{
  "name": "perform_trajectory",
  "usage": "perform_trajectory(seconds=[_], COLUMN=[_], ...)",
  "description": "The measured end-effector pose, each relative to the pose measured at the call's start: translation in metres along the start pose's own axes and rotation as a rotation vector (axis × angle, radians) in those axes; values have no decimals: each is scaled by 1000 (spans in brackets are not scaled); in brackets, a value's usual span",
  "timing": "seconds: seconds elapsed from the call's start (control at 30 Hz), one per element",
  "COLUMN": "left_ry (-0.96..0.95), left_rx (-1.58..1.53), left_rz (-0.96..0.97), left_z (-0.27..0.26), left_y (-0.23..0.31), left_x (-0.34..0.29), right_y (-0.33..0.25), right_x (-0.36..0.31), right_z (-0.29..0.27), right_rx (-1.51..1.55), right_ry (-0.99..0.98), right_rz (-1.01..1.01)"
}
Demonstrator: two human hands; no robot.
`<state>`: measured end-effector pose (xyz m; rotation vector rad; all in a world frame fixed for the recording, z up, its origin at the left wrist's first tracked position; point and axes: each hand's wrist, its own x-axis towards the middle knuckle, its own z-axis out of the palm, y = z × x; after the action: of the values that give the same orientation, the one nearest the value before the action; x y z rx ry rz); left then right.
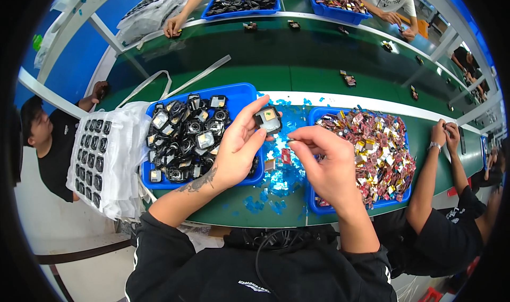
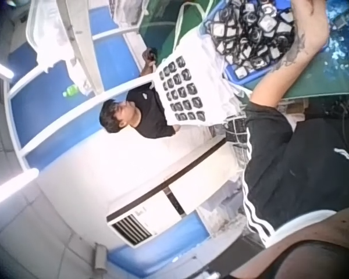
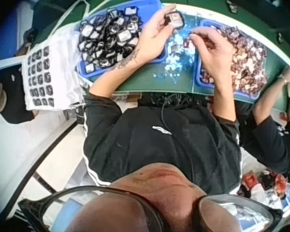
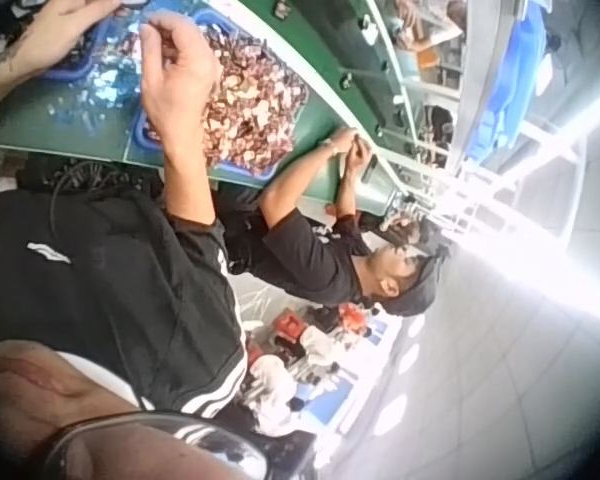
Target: Assembling small electronic components at an industrial assembly line.
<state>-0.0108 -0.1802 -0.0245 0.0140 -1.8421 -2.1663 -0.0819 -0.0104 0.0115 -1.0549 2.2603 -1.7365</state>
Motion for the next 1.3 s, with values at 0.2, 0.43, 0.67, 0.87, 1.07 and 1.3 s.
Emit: perform_trajectory(seconds=[0.2, 0.43, 0.67, 0.87, 1.07, 1.3], left_ry=[-16, -35, -46, -92, -104, -139], left_rx=[-42, -136, -268, -211, -178, -99], left_rz=[10, -61, -57, -65, -44, -120], left_z=[9, 9, 12, 9, 10, 9], left_y=[1, 1, 1, 2, 1, 8], left_x=[-8, -8, -9, -10, -12, -13], right_y=[-3, -6, -14, -11, -13, -15], right_x=[11, 10, 6, 8, 9, 9], right_z=[18, 22, 24, 18, 16, 12], right_rx=[-194, -307, -227, -248, -261, -304], right_ry=[40, 90, 131, 102, 69, 137], right_rz=[-121, -311, -139, -159, -131, -129])
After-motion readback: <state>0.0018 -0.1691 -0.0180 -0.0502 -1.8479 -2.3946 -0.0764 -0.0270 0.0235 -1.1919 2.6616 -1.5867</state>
